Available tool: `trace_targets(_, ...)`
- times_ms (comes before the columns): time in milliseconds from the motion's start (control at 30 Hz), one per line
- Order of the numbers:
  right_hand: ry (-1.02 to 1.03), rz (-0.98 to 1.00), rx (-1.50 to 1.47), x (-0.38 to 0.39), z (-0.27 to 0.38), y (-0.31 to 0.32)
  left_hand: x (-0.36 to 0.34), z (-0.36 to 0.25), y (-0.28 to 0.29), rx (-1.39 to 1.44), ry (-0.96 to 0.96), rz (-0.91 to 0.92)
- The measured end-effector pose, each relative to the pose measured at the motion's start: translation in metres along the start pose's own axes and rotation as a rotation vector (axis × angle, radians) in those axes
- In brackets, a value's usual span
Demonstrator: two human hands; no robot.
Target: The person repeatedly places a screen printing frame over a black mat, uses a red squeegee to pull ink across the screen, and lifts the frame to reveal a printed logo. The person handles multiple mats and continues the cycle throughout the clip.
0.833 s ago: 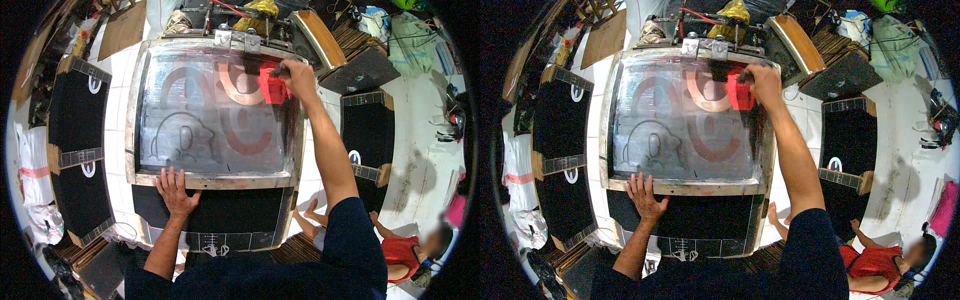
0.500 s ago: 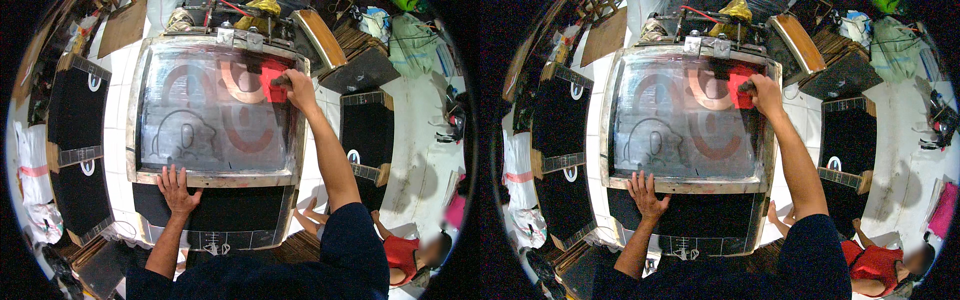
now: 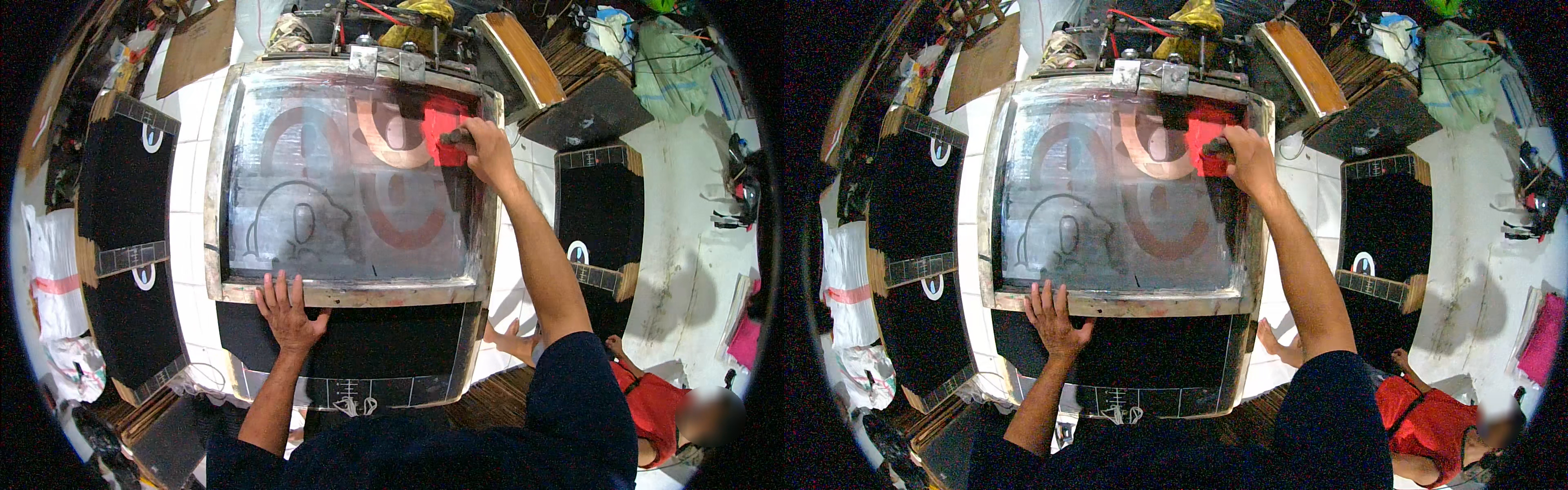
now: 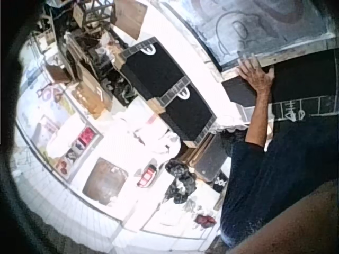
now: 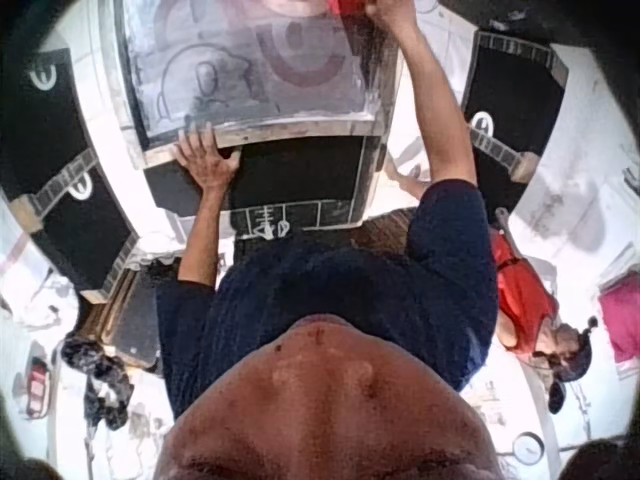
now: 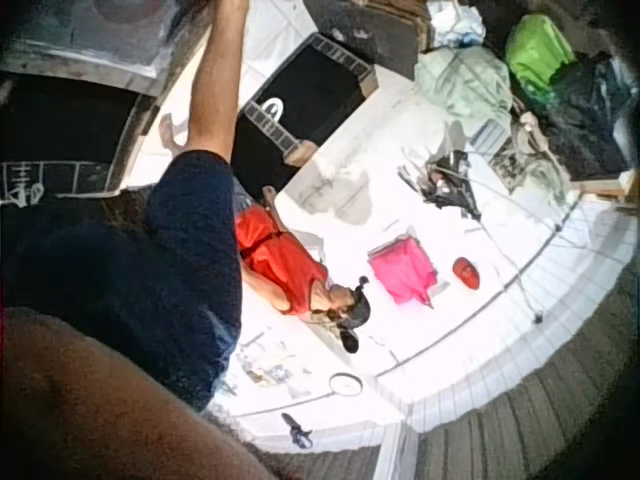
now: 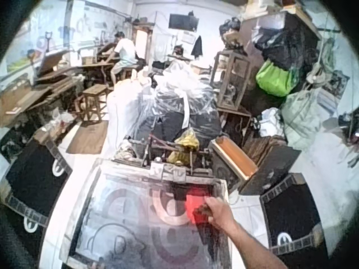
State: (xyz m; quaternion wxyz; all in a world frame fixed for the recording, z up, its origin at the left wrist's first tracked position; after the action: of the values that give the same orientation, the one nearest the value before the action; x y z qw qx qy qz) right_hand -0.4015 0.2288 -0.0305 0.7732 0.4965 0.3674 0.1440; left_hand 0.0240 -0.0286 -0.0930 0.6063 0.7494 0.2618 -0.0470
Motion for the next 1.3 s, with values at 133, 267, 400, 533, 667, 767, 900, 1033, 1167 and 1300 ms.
trace_targets(133, -0.050, 0.067, -0.027, -0.043, -0.018, -0.005, 0.001, 0.000, -0.001, 0.003, 0.003, -0.012)
trace_targets(267, -0.090, -0.097, 0.165, -0.069, -0.030, -0.027, 0.001, 0.001, -0.002, -0.003, -0.004, -0.012)
trace_targets(400, -0.040, -0.144, 0.080, -0.033, -0.012, -0.021, 0.002, 0.001, -0.002, -0.008, -0.012, -0.006)
trace_targets(533, -0.037, -0.102, 0.089, 0.020, 0.024, 0.001, 0.001, -0.001, -0.002, 0.015, 0.027, 0.004)
trace_targets(667, -0.060, -0.037, 0.099, 0.031, 0.037, 0.010, -0.013, -0.001, 0.007, 0.067, 0.000, -0.022)
trace_targets(767, 0.008, -0.081, 0.100, 0.021, 0.032, 0.013, -0.034, 0.003, 0.021, 0.169, -0.050, 0.018)
trace_targets(900, -0.002, -0.108, 0.021, -0.005, 0.017, 0.017, -0.054, 0.002, 0.045, 0.247, -0.090, 0.065)
trace_targets(1033, -0.088, 0.008, -0.097, -0.013, 0.008, 0.029, -0.061, -0.006, 0.056, 0.253, -0.092, 0.062)
trace_targets(1167, -0.113, 0.219, -0.113, -0.018, 0.002, 0.028, -0.062, -0.008, 0.057, 0.251, -0.057, 0.078)
trace_targets(1300, -0.069, 0.230, -0.035, -0.058, -0.023, 0.009, -0.062, -0.008, 0.057, 0.228, -0.039, 0.110)
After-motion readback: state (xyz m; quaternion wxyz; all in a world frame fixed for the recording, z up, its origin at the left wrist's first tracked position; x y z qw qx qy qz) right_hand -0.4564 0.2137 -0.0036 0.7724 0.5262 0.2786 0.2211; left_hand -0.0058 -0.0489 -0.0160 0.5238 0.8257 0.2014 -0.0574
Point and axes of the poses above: each hand's wrist, its own x-axis away from the middle knuckle, its own y-axis out of the back of the hand, z = x × y, the point moved 3 cm from there along -x, towards the middle knuckle, and after that the axes turned 12 degrees about -z, right-handed, at the moved point
